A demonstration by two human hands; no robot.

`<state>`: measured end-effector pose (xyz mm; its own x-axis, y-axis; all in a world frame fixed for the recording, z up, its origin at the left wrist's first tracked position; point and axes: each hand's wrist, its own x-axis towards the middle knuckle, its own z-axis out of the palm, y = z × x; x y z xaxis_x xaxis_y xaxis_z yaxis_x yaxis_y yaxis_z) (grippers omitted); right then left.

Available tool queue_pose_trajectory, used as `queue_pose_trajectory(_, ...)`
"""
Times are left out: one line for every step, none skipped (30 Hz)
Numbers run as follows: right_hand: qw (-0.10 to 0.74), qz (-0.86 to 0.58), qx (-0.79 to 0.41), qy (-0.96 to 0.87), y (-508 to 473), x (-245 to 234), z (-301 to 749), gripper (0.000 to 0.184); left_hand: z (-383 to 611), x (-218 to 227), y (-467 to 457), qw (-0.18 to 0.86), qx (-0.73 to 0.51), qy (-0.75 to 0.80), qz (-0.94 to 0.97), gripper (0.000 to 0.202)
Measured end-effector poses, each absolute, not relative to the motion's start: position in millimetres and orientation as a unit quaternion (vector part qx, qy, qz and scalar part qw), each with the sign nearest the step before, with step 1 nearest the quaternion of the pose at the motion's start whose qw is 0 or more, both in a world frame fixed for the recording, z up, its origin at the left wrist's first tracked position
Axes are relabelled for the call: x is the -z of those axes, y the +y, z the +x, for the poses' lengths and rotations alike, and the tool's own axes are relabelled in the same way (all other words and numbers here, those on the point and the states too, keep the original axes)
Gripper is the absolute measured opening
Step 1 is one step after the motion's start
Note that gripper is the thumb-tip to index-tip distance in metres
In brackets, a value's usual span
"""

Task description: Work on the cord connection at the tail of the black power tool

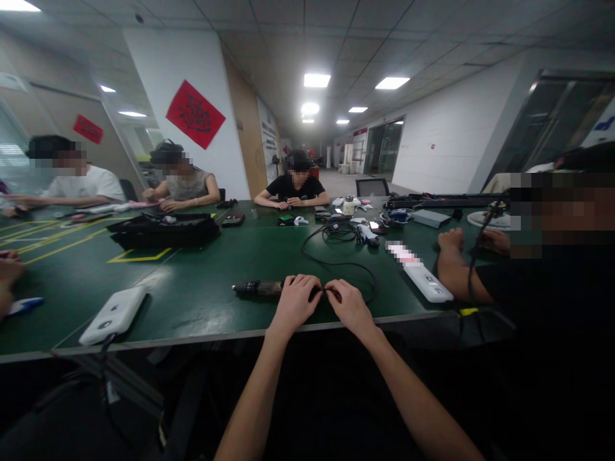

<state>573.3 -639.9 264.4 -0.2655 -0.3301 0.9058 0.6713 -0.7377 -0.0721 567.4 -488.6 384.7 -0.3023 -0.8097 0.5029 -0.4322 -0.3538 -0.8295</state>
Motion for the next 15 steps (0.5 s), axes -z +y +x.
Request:
queue_pose_trajectory(0.322, -0.513, 0.778, -0.166, -640.0, -264.3, 573.2, 0.018, 567.4, -384.6, -488.7, 0.158, 0.596, 0.543, -0.570, 0.007)
queue_pose_trajectory(0.322, -0.513, 0.778, -0.166, -640.1, -264.2, 573.1, 0.018, 567.3, -384.4, -488.8, 0.157, 0.597, 0.542, -0.570, 0.007)
queue_pose_trajectory(0.323, -0.512, 0.778, -0.166, -640.1, -264.1, 573.1, 0.018, 567.0, -384.2, -488.8, 0.157, 0.597, 0.542, -0.570, 0.008)
queue_pose_trajectory(0.323, -0.512, 0.779, -0.166, -640.2, -264.1, 573.1, 0.018, 566.7, -383.9, -488.6, 0.158, 0.597, 0.543, -0.570, 0.008)
queue_pose_trajectory(0.323, -0.511, 0.779, -0.165, -640.3, -264.1, 573.3, 0.018, 566.3, -383.7, -488.4, 0.160, 0.595, 0.545, -0.569, 0.009)
queue_pose_trajectory(0.323, -0.511, 0.779, -0.165, -640.3, -264.2, 573.4, 0.018, 566.1, -383.5, -488.2, 0.162, 0.594, 0.547, -0.568, 0.009)
queue_pose_trajectory(0.322, -0.511, 0.780, -0.165, -640.3, -264.3, 573.6, 0.018, 565.9, -383.5, -488.0, 0.164, 0.592, 0.548, -0.567, 0.009)
queue_pose_trajectory(0.322, -0.511, 0.780, -0.164, -640.3, -264.4, 573.9, 0.018, 565.9, -383.6, -487.9, 0.165, 0.592, 0.549, -0.567, 0.009)
queue_pose_trajectory(0.322, -0.511, 0.780, -0.165, -640.3, -264.7, 574.2, 0.017, 566.0, -383.8, -487.8, 0.164, 0.592, 0.548, -0.568, 0.008)
queue_pose_trajectory(0.322, -0.511, 0.780, -0.165, -640.3, -264.9, 574.5, 0.017, 566.2, -383.9, -487.7, 0.163, 0.593, 0.546, -0.568, 0.007)
queue_pose_trajectory(0.322, -0.511, 0.780, -0.165, -640.3, -265.1, 574.8, 0.017, 566.3, -384.0, -487.7, 0.162, 0.595, 0.545, -0.569, 0.007)
queue_pose_trajectory(0.322, -0.511, 0.780, -0.165, -640.3, -265.3, 575.1, 0.017, 566.3, -383.9, -487.6, 0.161, 0.595, 0.544, -0.569, 0.007)
queue_pose_trajectory(0.323, -0.511, 0.780, -0.165, -640.3, -265.4, 575.3, 0.017, 566.2, -383.7, -487.5, 0.161, 0.595, 0.545, -0.568, 0.008)
queue_pose_trajectory(0.323, -0.510, 0.780, -0.165, -640.3, -265.5, 575.5, 0.017, 566.0, -383.5, -487.3, 0.163, 0.594, 0.547, -0.567, 0.009)
queue_pose_trajectory(0.322, -0.510, 0.780, -0.165, -640.3, -265.6, 575.6, 0.017, 565.8, -383.3, -487.1, 0.165, 0.592, 0.549, -0.566, 0.010)
